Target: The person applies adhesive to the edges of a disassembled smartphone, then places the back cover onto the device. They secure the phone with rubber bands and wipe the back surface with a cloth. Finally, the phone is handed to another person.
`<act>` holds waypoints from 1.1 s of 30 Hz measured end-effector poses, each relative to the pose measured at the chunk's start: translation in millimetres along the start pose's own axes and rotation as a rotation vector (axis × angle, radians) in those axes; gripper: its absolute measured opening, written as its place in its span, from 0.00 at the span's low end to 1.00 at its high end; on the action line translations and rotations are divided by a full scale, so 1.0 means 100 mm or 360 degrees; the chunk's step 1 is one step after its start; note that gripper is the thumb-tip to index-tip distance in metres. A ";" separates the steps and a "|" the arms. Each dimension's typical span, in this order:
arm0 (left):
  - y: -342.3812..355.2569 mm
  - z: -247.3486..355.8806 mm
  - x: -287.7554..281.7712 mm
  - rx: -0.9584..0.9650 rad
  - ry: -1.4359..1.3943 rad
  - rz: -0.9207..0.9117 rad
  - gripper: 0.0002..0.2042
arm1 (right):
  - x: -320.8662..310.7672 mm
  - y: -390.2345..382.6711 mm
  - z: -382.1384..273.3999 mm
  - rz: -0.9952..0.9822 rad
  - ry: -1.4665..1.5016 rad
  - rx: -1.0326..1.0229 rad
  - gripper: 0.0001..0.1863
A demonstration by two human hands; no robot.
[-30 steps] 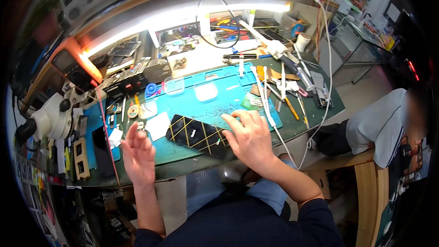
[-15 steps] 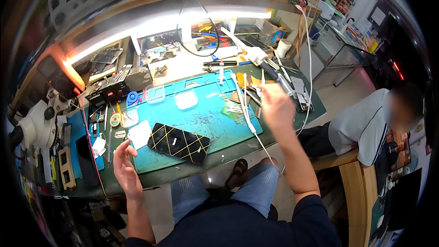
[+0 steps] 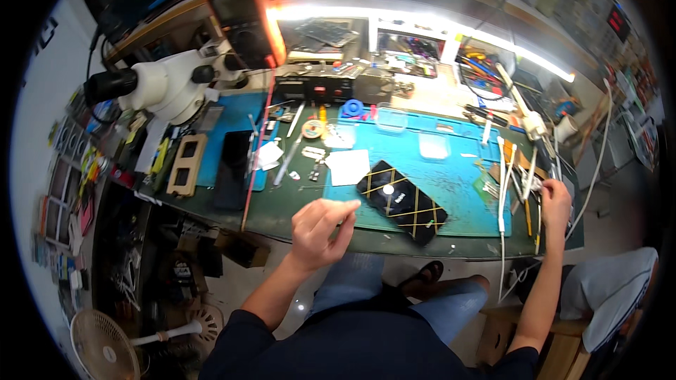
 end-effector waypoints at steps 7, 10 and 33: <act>0.13 -1.07 -0.45 -0.0661 0.0995 -0.0421 0.12 | -0.17 0.05 -0.01 0.0158 -0.0193 0.0157 0.10; 0.02 -1.14 -0.50 -0.0678 0.1108 -0.0548 0.11 | -0.23 0.06 0.00 0.0256 0.0068 0.0174 0.10; 0.36 0.37 1.00 -0.1253 -0.1989 -0.0445 0.08 | -0.45 -0.77 -2.97 -0.0320 0.1252 -0.0635 0.10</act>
Point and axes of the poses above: each hand's wrist, its own y-axis towards the middle knuckle, its own x-axis out of the palm, z = x × y, the point moved 6 cm from there along y, towards the middle knuckle, and after that the axes turned 4 degrees about x, right-handed, at the moved point
